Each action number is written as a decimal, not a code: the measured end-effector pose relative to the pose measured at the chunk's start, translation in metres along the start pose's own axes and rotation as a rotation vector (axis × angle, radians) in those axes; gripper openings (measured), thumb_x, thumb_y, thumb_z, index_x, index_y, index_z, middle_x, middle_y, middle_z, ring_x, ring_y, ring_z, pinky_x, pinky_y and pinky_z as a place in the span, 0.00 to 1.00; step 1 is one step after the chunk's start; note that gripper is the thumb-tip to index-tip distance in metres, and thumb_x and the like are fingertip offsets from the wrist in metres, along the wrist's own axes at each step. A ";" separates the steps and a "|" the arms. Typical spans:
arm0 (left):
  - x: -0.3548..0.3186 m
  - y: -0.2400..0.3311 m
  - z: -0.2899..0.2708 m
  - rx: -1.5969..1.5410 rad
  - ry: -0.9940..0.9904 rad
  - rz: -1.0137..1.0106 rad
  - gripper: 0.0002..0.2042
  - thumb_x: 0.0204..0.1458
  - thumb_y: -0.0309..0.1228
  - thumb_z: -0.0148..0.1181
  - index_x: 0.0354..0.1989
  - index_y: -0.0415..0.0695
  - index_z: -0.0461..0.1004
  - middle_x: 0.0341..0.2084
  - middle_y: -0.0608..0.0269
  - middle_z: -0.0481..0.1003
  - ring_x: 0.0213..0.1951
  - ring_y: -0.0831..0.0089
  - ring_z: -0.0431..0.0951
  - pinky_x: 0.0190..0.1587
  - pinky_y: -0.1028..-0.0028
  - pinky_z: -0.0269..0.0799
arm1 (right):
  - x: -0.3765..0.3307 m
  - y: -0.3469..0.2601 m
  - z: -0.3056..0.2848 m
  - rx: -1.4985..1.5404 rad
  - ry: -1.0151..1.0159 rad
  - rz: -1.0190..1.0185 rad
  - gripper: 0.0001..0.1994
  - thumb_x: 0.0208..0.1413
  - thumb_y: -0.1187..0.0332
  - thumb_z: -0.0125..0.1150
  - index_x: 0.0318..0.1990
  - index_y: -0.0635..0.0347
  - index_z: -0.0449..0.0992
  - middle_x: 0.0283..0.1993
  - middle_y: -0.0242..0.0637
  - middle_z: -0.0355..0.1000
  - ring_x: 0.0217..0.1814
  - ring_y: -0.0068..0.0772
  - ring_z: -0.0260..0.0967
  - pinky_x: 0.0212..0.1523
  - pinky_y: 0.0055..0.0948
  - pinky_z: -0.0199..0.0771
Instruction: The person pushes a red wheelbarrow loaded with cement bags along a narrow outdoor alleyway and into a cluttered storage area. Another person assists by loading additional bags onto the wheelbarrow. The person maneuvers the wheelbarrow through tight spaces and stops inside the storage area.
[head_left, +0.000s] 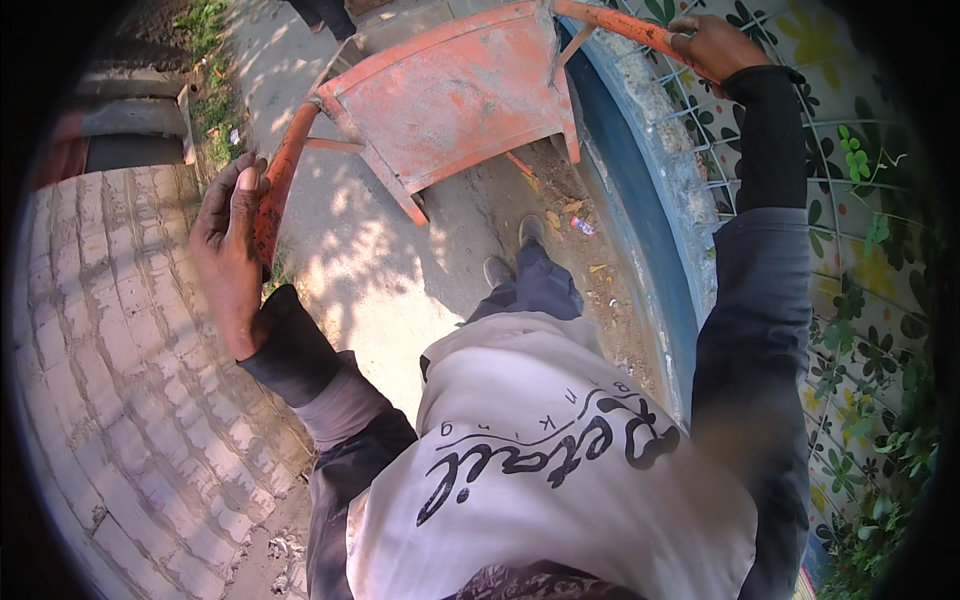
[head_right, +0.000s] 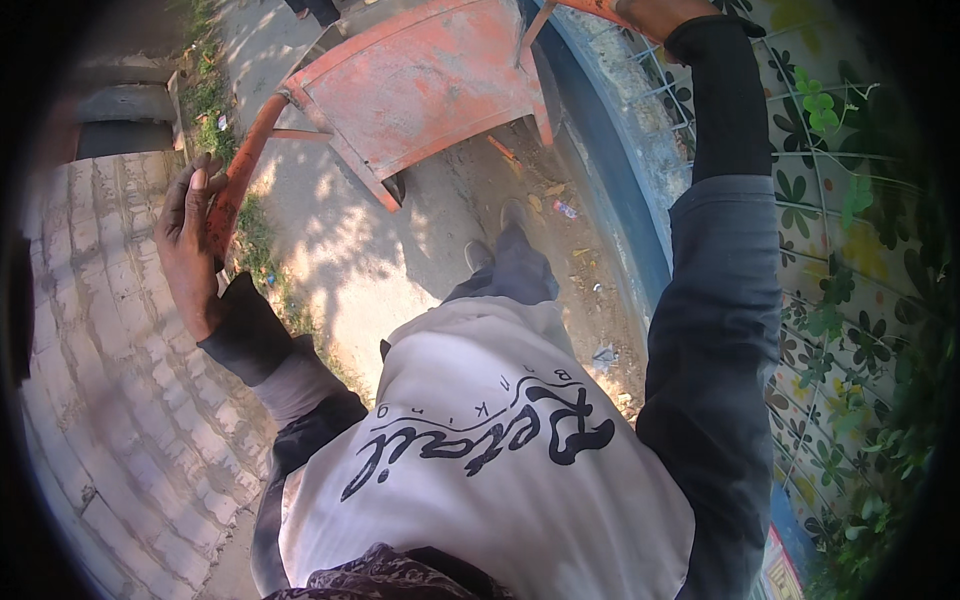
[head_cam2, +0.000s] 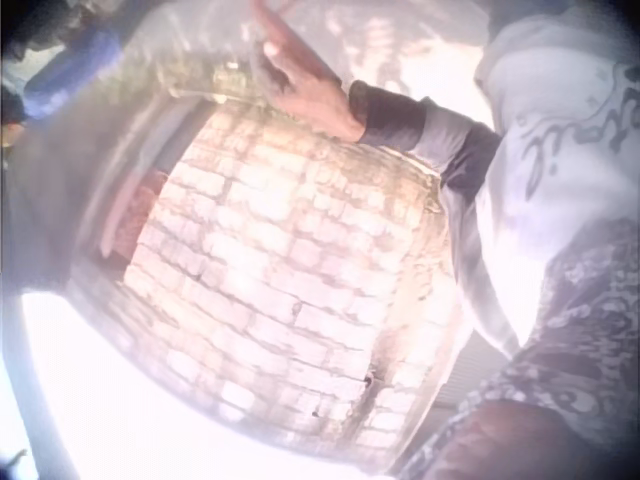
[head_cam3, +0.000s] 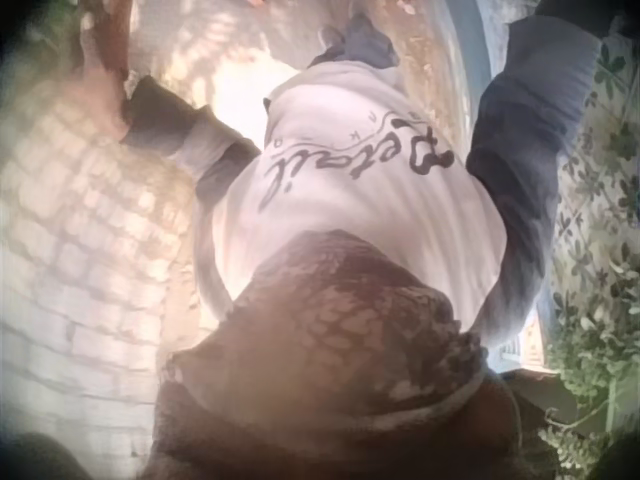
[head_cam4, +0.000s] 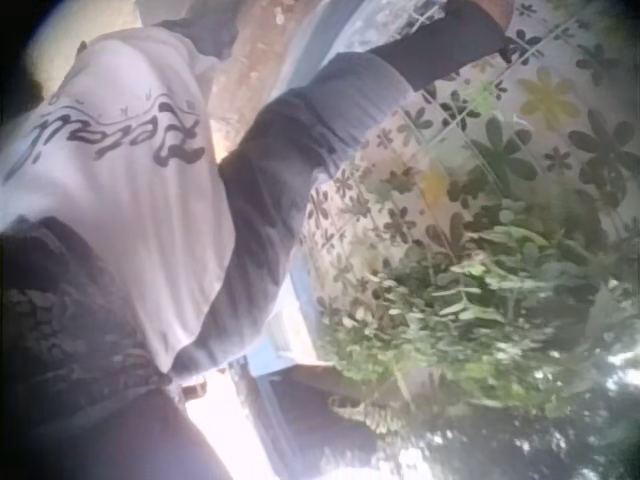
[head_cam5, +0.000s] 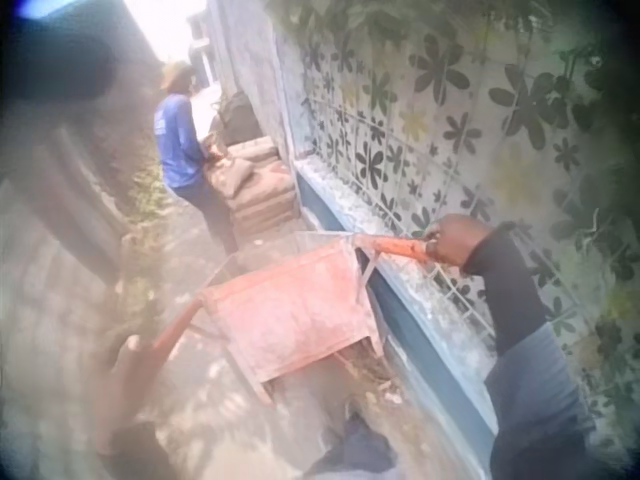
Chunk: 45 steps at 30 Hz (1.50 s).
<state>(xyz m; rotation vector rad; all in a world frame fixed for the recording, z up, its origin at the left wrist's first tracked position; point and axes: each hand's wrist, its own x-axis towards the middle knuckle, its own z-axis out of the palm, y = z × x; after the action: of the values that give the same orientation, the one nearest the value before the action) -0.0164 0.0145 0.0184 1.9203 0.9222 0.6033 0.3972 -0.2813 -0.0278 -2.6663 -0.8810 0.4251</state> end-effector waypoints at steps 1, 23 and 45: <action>0.002 -0.001 0.001 0.010 -0.001 -0.003 0.19 0.63 0.36 0.57 0.53 0.33 0.74 0.42 0.56 0.78 0.45 0.74 0.76 0.51 0.75 0.69 | 0.002 0.006 0.001 -0.001 0.016 -0.017 0.21 0.62 0.56 0.51 0.58 0.58 0.72 0.27 0.39 0.70 0.11 0.30 0.63 0.15 0.34 0.70; -0.007 -0.022 -0.004 -0.207 0.017 -0.030 0.15 0.62 0.33 0.59 0.51 0.36 0.76 0.17 0.72 0.69 0.19 0.87 0.65 0.23 0.83 0.59 | -0.023 -0.026 -0.009 -0.085 -0.009 0.016 0.19 0.56 0.59 0.54 0.47 0.64 0.78 0.34 0.53 0.76 0.35 0.50 0.76 0.43 0.42 0.74; -0.011 -0.015 0.001 -0.220 0.090 -0.049 0.14 0.61 0.35 0.59 0.47 0.38 0.77 0.12 0.72 0.68 0.14 0.87 0.62 0.18 0.81 0.53 | -0.021 -0.024 -0.009 -0.033 -0.012 0.024 0.19 0.55 0.60 0.56 0.48 0.64 0.78 0.32 0.53 0.77 0.34 0.48 0.77 0.43 0.41 0.74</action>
<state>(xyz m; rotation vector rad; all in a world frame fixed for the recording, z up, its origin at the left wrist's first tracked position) -0.0283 0.0099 0.0044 1.6815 0.9165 0.7361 0.3714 -0.2772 -0.0070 -2.7093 -0.8671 0.4361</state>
